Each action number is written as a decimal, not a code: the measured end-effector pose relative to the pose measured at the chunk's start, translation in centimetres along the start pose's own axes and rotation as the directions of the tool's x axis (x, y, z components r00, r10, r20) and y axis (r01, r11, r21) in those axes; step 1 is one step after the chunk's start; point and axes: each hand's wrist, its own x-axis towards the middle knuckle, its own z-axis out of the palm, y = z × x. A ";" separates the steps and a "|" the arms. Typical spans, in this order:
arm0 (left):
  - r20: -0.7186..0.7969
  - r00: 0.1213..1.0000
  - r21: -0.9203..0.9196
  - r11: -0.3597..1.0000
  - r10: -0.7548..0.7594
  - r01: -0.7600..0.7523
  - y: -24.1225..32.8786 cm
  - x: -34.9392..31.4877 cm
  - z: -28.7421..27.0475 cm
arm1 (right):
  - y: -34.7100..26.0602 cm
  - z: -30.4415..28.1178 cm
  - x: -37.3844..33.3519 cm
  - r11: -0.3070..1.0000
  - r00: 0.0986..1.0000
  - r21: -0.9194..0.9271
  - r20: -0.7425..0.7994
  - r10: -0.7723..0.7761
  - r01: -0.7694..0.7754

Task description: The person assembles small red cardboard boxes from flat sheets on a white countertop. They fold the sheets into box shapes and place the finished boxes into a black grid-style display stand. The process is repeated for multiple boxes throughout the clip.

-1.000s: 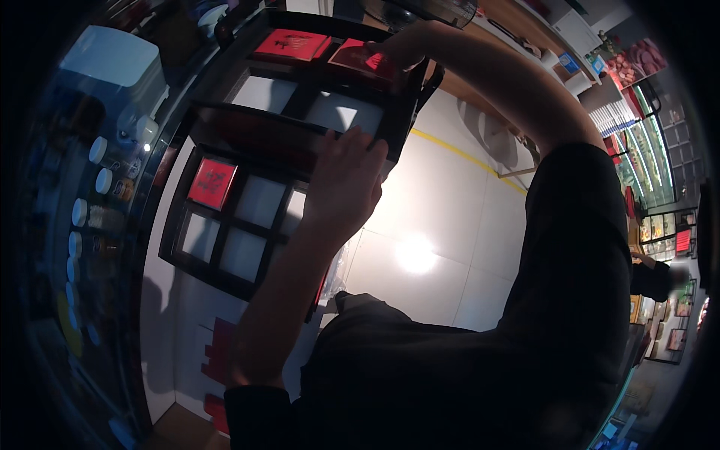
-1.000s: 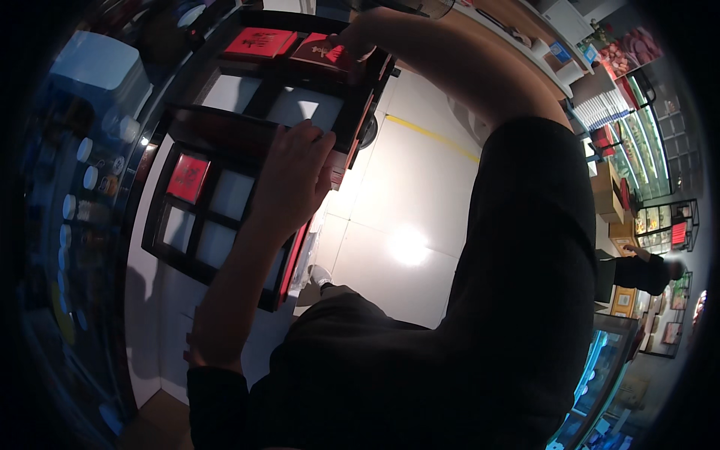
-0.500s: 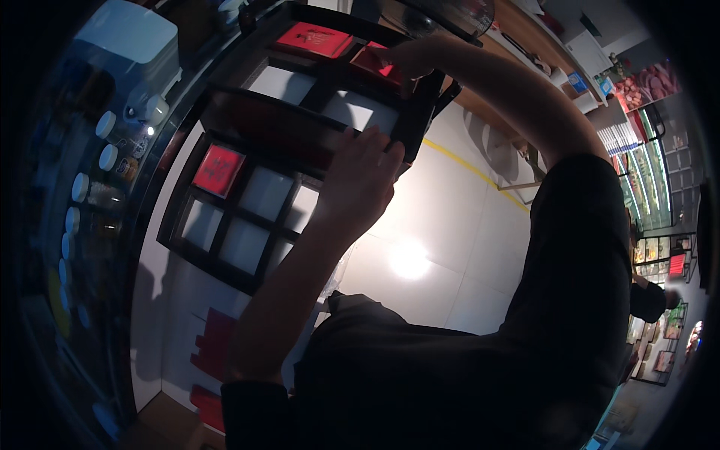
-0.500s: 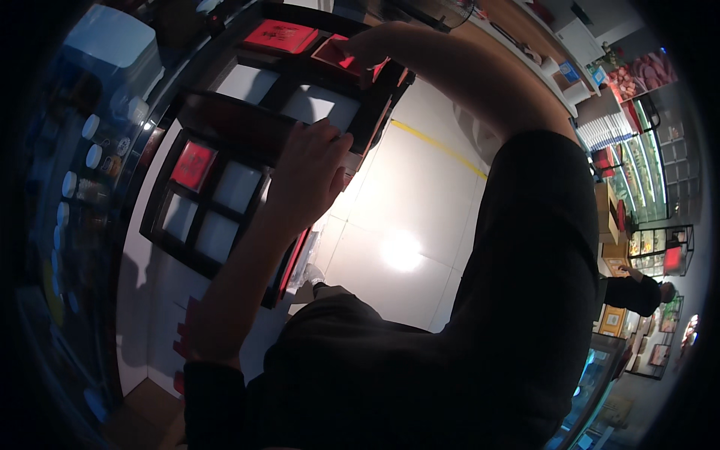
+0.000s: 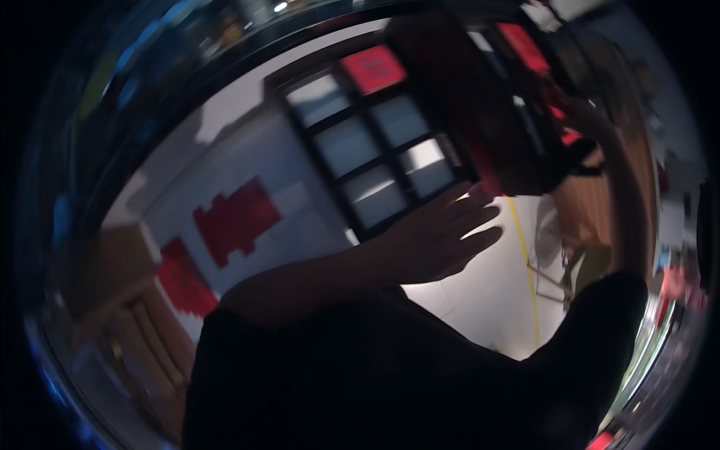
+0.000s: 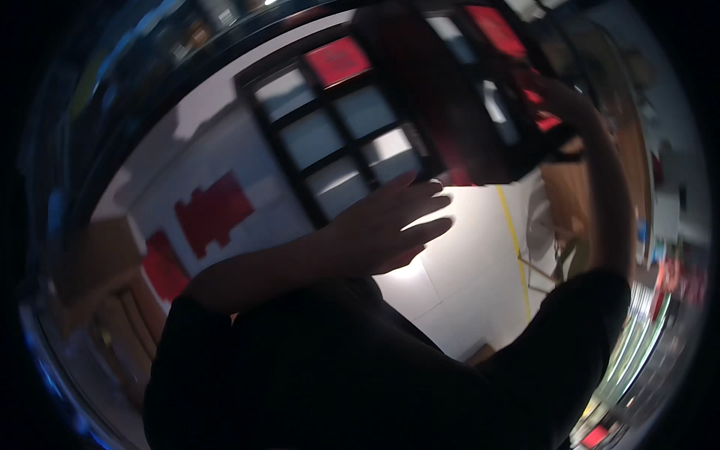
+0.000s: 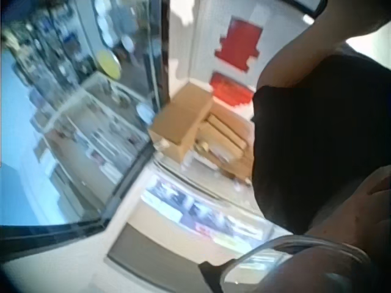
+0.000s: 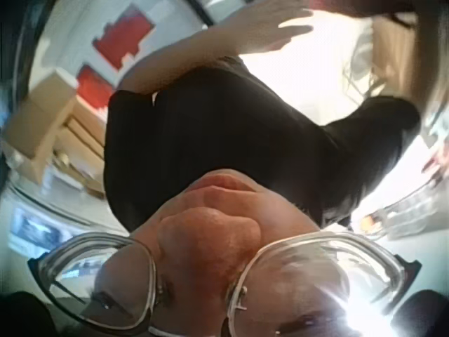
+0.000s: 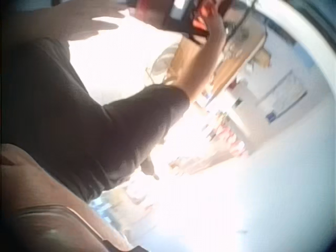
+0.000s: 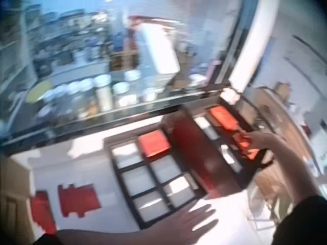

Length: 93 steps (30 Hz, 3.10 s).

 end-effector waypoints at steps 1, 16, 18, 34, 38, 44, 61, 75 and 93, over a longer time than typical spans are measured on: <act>-0.006 0.995 -0.021 0.995 -0.095 0.095 0.3 -3.1 -0.8 | 1.2 0.3 0.4 0.994 1.000 0.105 -0.022 0.011 -0.009; -0.585 -0.095 -0.325 0.125 -0.806 0.937 0.3 -36.8 -8.7 | -42.0 8.6 -8.0 0.140 0.764 0.828 -0.418 -0.491 0.543; -0.515 -0.025 -0.258 0.128 -0.857 0.958 -0.8 -36.1 -8.8 | -50.1 15.3 -5.3 0.390 0.908 0.867 -0.148 -0.391 0.309; -0.613 0.293 -0.174 0.488 -0.734 0.856 -0.5 -32.2 -12.2 | -55.2 21.8 -4.5 -0.161 0.905 0.987 -0.058 -0.421 -0.012; -0.530 0.726 0.495 0.536 -0.437 0.684 4.2 -26.4 -18.6 | -54.5 18.0 -9.6 -0.033 0.853 0.944 -0.311 -0.420 0.328; -0.380 0.816 0.476 0.663 -0.437 0.577 5.6 -23.7 -22.4 | -53.2 14.8 -12.7 0.069 0.759 0.848 -0.431 -0.489 0.526; -0.197 0.816 -0.127 0.840 -0.543 0.528 7.5 -21.4 -23.6 | -53.0 16.3 -11.4 -0.404 0.498 0.913 -0.376 -0.781 0.056; -0.466 0.540 -0.533 0.710 -0.701 0.460 9.4 -23.8 -21.6 | -53.4 14.0 -11.0 -0.469 0.635 0.850 -0.503 -0.586 0.240; -0.457 0.816 0.064 0.902 -0.354 0.428 11.5 -23.3 -23.2 | -53.6 11.1 -15.2 -0.111 0.345 0.410 -0.861 -0.374 0.905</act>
